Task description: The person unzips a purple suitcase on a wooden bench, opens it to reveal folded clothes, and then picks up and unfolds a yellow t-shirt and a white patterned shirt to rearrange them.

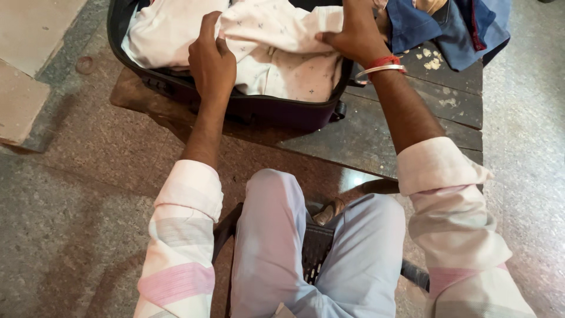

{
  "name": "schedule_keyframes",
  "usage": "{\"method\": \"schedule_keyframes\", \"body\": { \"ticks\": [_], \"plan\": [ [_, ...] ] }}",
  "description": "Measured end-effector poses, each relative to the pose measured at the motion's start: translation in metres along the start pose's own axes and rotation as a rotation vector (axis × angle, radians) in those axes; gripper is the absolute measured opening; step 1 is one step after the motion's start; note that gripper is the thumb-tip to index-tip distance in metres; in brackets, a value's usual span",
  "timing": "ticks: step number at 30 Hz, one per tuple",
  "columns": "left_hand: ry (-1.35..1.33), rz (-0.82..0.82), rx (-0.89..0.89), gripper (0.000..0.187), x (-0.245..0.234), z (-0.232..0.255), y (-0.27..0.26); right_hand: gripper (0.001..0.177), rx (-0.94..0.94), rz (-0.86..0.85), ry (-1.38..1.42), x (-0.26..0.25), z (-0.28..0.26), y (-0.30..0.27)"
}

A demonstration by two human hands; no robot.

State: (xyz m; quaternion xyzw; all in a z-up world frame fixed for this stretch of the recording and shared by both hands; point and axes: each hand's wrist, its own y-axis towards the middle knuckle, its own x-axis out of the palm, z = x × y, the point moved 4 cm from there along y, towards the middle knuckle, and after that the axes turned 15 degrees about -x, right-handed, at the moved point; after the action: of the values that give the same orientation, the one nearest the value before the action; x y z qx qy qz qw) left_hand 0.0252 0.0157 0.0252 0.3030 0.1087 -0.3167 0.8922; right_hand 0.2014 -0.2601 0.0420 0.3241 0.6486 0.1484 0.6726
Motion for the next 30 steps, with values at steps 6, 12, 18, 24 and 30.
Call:
{"method": "schedule_keyframes", "body": {
  "ticks": [6, 12, 18, 24, 30],
  "plan": [
    [-0.025, -0.067, -0.047, 0.036, 0.006, -0.003, 0.003, 0.134, -0.103, -0.262, 0.171, 0.026, -0.012, 0.016],
    [-0.391, -0.346, 0.109, 0.022, 0.014, -0.001, 0.007, 0.135, 0.089, -0.475, 0.182, 0.043, -0.074, 0.050],
    [-0.407, -0.371, -0.026, 0.032, 0.003, -0.007, 0.007, 0.041, -0.059, -0.401, -0.103, 0.039, -0.110, 0.051],
    [-0.043, -0.165, -0.083, 0.028, 0.007, -0.005, 0.004, 0.020, -0.052, -0.249, 0.007, -0.002, -0.138, 0.043],
    [-0.016, -0.139, -0.072, 0.025, 0.007, -0.007, 0.002, 0.044, 0.010, -0.257, 0.102, -0.009, -0.144, 0.022]
  ]
}}
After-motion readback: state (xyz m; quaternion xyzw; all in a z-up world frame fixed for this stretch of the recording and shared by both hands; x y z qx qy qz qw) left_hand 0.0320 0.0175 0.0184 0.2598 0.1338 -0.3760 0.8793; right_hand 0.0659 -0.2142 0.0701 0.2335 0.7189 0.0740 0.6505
